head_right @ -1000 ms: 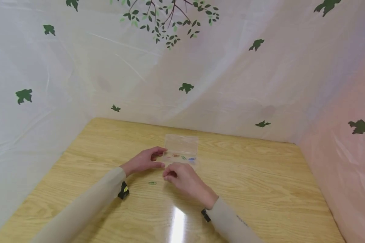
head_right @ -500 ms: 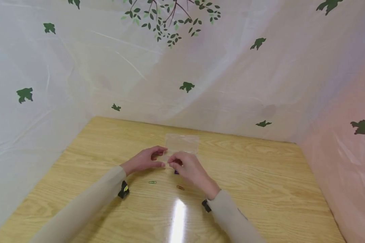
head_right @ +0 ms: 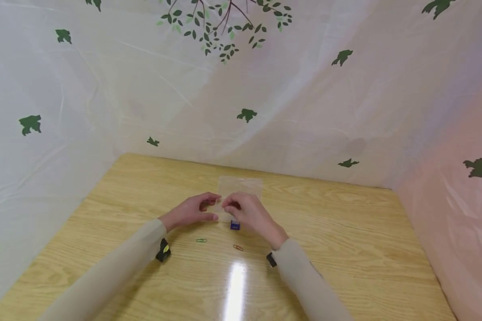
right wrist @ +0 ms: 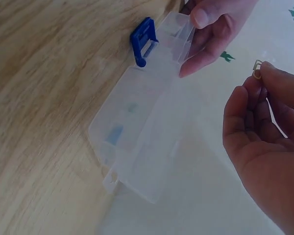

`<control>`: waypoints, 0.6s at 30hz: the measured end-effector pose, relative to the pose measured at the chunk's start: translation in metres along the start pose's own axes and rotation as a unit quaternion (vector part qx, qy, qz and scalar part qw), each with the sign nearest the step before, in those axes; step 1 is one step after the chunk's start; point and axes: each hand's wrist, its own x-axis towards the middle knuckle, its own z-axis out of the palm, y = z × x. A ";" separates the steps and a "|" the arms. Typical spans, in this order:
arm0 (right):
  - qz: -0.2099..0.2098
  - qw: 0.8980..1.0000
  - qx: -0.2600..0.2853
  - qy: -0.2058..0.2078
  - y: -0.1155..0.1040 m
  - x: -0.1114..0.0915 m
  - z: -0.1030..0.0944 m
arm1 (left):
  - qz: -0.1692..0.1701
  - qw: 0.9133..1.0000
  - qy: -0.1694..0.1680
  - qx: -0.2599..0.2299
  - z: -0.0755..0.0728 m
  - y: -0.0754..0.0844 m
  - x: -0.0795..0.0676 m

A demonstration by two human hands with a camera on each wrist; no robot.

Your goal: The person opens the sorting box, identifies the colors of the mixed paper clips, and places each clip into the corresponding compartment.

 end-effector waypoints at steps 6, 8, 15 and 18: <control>0.016 0.999 -0.021 -0.031 0.006 0.012 -0.001 | -0.002 1.000 0.003 -0.003 0.000 0.002 -0.001; 0.021 0.998 -0.028 -0.044 0.009 0.015 0.000 | -0.005 1.000 0.003 -0.004 -0.001 0.002 -0.001; 0.052 0.996 -0.037 -0.069 0.016 0.022 0.002 | -0.007 1.000 0.001 -0.002 0.000 0.002 -0.001; 0.058 0.995 -0.036 -0.072 0.017 0.023 0.003 | -0.008 1.000 0.001 0.002 0.000 0.004 -0.001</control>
